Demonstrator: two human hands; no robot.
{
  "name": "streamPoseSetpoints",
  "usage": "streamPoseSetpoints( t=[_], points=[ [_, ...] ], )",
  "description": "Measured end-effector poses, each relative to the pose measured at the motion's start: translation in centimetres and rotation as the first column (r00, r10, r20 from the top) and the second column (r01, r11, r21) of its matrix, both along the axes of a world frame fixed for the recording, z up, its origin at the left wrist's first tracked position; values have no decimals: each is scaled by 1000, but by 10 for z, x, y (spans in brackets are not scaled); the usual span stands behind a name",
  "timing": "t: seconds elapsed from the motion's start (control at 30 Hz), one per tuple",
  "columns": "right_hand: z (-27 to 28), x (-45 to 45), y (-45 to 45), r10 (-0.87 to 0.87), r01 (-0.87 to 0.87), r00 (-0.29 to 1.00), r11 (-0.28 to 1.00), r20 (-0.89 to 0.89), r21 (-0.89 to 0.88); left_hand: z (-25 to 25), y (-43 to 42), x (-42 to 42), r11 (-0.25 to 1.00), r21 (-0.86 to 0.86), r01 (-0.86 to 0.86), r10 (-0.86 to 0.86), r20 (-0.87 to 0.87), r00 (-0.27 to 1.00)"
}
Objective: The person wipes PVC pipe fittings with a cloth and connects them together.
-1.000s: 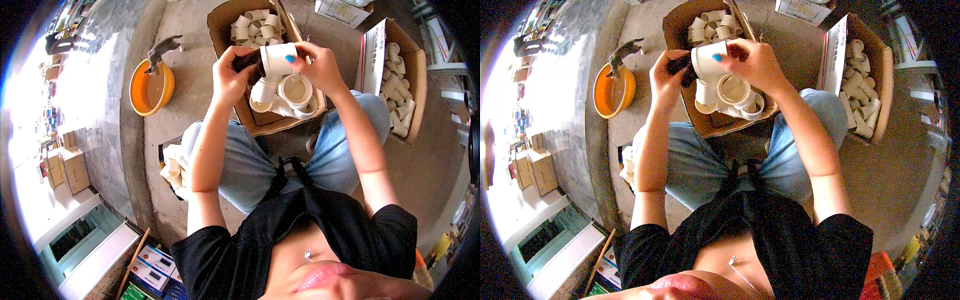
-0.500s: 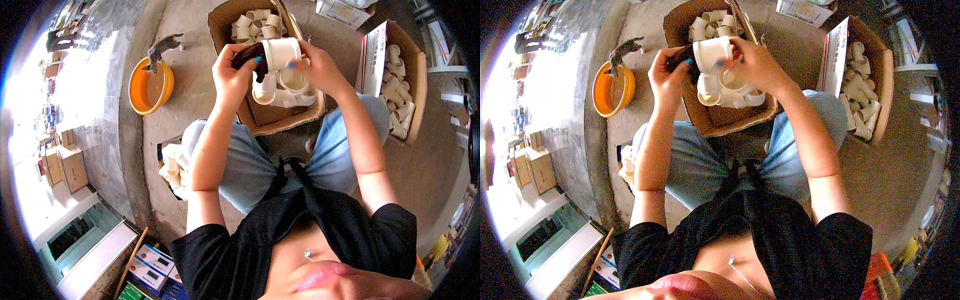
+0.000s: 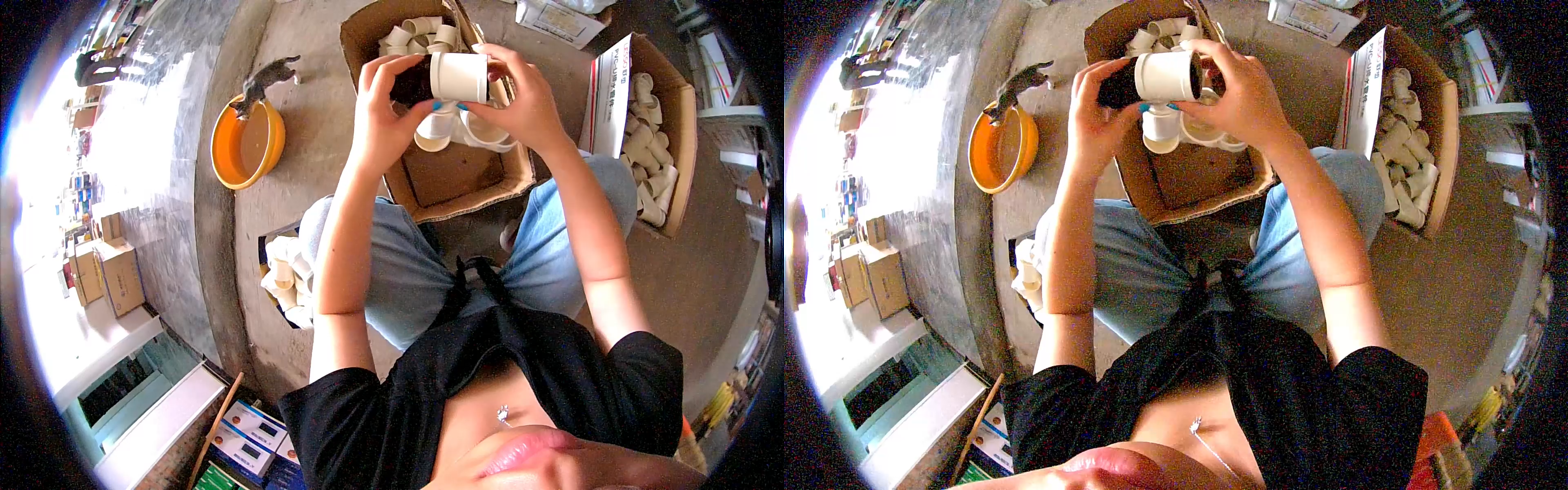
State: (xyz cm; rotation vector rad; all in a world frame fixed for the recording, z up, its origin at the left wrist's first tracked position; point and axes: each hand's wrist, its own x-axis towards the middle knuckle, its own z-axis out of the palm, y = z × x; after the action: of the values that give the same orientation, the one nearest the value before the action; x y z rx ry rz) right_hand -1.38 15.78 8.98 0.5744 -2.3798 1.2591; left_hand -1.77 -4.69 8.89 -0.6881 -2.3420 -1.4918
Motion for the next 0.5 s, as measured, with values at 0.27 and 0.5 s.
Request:
streamPoseSetpoints(
  t=[0.27,0.5],
  points=[
    [0,-1,2,-32,44,989,996,-141,81,13,-3,8,900,435,-7,-138,299,944],
    [-5,0,3,5,-5,1000,1000,22,2,0,-10,6,950,302,84,-147,192,970]
  ],
)
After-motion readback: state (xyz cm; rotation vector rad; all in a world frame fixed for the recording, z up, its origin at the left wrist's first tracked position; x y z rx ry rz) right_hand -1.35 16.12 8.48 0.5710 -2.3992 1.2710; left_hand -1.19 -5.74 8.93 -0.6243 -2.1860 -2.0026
